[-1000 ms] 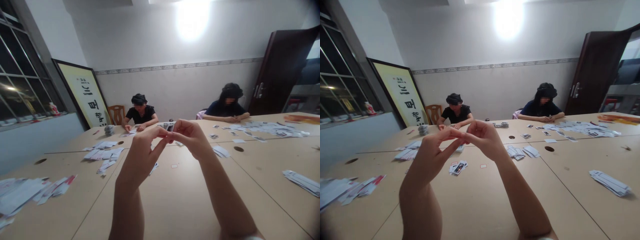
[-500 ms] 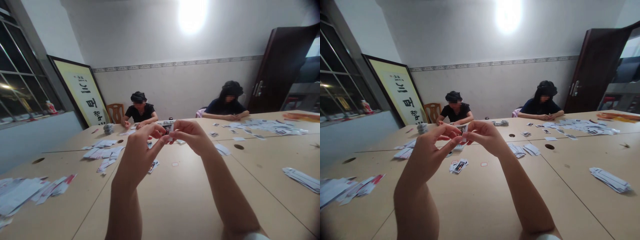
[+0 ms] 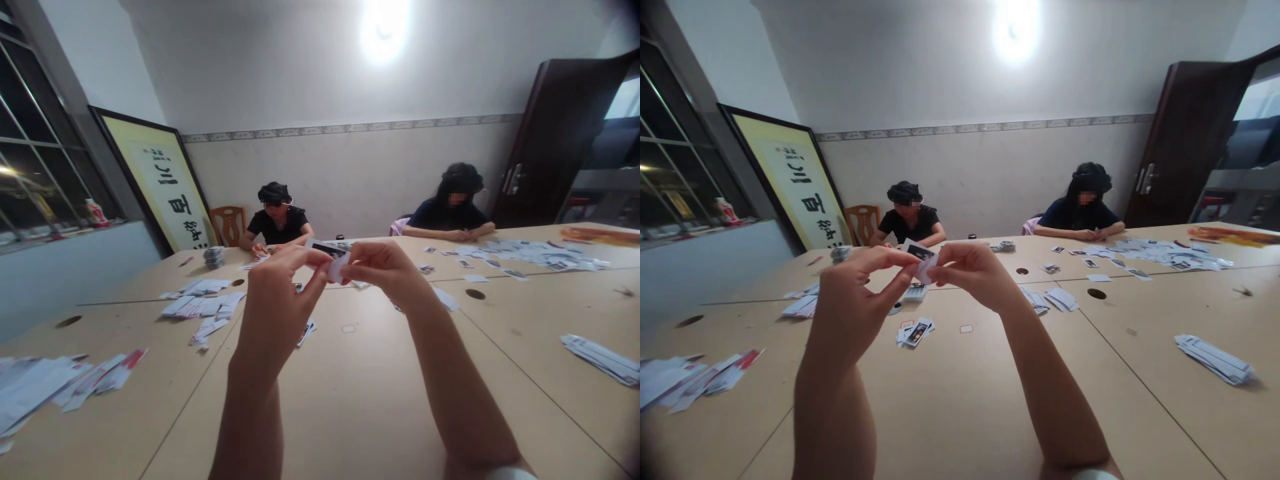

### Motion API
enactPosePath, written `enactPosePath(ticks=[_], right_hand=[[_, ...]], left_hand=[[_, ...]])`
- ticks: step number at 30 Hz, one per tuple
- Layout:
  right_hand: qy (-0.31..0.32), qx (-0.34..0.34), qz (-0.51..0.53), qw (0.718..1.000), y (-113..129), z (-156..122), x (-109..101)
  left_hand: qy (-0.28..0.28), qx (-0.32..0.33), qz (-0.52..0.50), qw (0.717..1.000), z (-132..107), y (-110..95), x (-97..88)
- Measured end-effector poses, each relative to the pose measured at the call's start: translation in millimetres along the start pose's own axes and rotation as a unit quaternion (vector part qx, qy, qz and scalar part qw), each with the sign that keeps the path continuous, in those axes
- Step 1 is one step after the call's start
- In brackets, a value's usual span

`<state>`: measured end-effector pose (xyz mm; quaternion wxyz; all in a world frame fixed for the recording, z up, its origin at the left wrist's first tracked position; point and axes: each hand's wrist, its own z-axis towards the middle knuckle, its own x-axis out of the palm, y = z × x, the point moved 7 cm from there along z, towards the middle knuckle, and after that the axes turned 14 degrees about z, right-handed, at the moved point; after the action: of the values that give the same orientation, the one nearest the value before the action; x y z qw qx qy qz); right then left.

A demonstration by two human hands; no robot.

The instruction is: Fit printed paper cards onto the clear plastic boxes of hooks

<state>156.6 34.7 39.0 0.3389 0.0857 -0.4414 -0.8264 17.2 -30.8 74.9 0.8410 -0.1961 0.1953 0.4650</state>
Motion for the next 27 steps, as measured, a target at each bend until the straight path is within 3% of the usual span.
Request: enactPosePath(ticks=[11, 27], right_hand=[[-0.043, -0.011, 0.024, 0.999, -3.8, 1.5, -5.0], [-0.045, -0.012, 0.077, 0.996, -5.7, 2.6, -3.7]], left_hand=[[-0.045, -0.044, -0.003, 0.998, -1.2, 0.2, 2.8], [-0.073, -0.074, -0.044, 0.994, -0.1, 3.4, 6.0]])
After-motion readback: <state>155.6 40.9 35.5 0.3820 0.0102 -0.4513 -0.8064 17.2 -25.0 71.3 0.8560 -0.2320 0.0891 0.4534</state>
